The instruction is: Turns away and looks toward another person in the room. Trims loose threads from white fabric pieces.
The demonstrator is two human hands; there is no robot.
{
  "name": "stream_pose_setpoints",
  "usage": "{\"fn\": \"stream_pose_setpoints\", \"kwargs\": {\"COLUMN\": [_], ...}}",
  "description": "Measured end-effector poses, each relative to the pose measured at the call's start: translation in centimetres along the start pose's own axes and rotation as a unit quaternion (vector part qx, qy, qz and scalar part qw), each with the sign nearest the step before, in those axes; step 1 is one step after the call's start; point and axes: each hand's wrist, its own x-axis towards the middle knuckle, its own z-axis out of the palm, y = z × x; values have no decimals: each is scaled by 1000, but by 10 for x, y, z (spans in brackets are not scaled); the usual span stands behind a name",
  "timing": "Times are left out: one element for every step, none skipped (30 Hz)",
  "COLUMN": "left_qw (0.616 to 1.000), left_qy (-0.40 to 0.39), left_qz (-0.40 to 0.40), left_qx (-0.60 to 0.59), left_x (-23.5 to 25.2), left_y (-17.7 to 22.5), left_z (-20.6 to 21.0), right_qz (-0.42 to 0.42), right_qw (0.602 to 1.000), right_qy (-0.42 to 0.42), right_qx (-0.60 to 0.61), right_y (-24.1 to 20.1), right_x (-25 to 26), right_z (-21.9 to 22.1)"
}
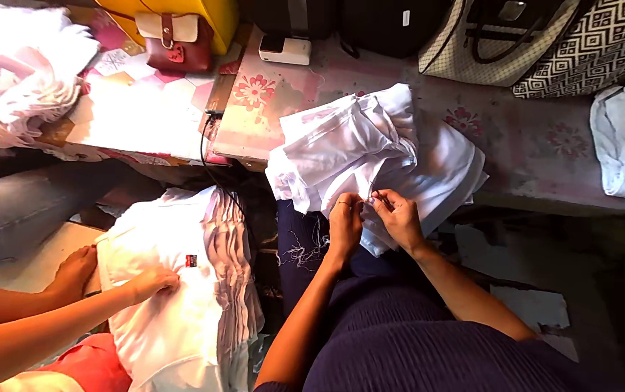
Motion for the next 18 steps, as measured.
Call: {"fn": "stream_pose_setpoints", "kwargs": {"left_qw": [999, 998, 996, 995, 993, 990, 985, 974, 960, 950, 953, 967, 981, 991, 996, 998, 1000, 1000], "left_qy": [-11, -14, -18, -27, -48, -87, -145, -210, -260, -278, -257, -206, -145, -97, -66, -42, -19, -3], "left_qz": [-22, -29, -31, -33, -39, -50, -67, -84, -95, -100, -95, -78, -58, -44, -31, -18, -4, 2], "left_qx": [-37, -61, -78, -91, -100, -96, -67, -14, 48, 100, 127, 129, 111, 82, 55, 33, 13, -5], "left_x": [-1, -2, -3, -5, -7, -8, -9, -9, -8, -8, -8, -8, -7, -3, 1, 4, 6, 8], "left_y": [2, 3, 3, 4, 6, 8, 11, 15, 19, 23, 26, 29, 31, 33, 32, 30, 25, 21], "left_z": [-3, -5, -6, -9, -12, -16, -24, -32, -39, -44, -46, -44, -40, -35, -30, -24, -18, -13], "right_qz": [16, 35, 53, 70, 87, 105, 124, 145, 160, 171, 179, 184, 187, 186, 183, 180, 176, 171], "right_qw": [1000, 999, 996, 993, 990, 985, 979, 971, 963, 957, 953, 951, 950, 952, 953, 955, 956, 958], "right_qy": [-2, -6, -8, -9, -10, -13, -20, -28, -37, -42, -46, -49, -49, -50, -51, -52, -54, -57], "right_qx": [18, 41, 66, 91, 114, 136, 161, 190, 214, 230, 241, 245, 244, 238, 234, 231, 227, 221], "right_y": [-1, -2, -3, -3, -3, -3, -4, -5, -7, -7, -8, -9, -11, -12, -13, -13, -12, -12], "right_x": [1, 2, 3, 4, 4, 5, 6, 7, 8, 9, 10, 11, 12, 12, 12, 12, 12, 12], "right_z": [-2, -3, -4, -5, -5, -6, -7, -8, -10, -12, -13, -14, -15, -15, -15, -15, -16, -16]}}
